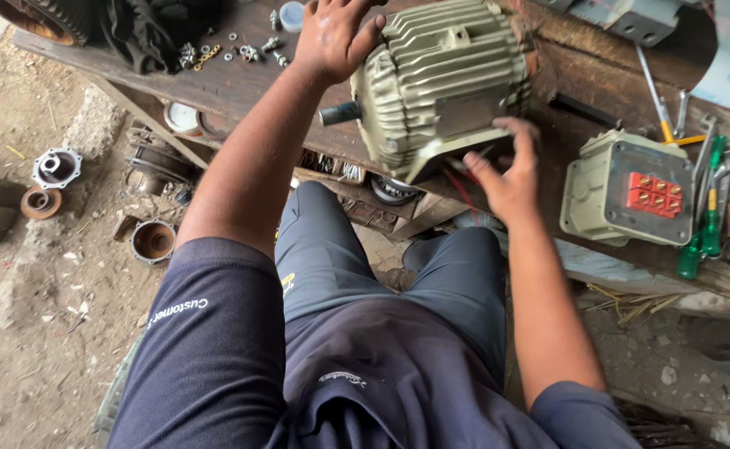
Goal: The person sits at a workbench repairing an electric motor. They use a screwdriver to unscrew the terminal box cover and remove screws, lift and reposition the motor, handle its red and white lead wires, and use a screwdriver on the motor's shaft end while holding a metal sleeve, then turn the motor over on the bench.
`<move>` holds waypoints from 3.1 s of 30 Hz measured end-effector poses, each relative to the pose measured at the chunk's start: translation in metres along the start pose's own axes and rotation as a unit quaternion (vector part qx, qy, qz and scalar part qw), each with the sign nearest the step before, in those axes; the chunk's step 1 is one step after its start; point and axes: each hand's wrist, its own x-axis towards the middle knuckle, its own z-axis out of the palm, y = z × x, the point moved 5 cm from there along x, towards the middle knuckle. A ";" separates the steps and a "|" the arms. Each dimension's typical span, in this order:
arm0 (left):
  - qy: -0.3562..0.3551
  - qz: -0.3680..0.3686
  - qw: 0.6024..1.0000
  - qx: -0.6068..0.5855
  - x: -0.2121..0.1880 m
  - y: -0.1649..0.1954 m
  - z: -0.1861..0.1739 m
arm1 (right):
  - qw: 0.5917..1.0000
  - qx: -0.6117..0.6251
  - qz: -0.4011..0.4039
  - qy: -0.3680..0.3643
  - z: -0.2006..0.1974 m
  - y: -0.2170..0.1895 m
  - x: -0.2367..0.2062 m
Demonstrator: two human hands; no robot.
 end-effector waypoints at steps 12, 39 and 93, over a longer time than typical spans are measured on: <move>-0.096 -0.079 0.992 0.030 0.026 -0.009 0.012 | 0.989 -0.132 -0.029 0.059 0.020 -0.056 -0.036; -0.587 -0.086 0.793 0.139 0.015 -0.034 0.092 | 0.961 -0.196 -0.188 0.041 0.021 -0.057 -0.032; -0.524 -0.154 0.832 0.101 -0.026 -0.009 0.046 | 0.986 -0.090 -0.102 0.096 0.008 -0.006 -0.033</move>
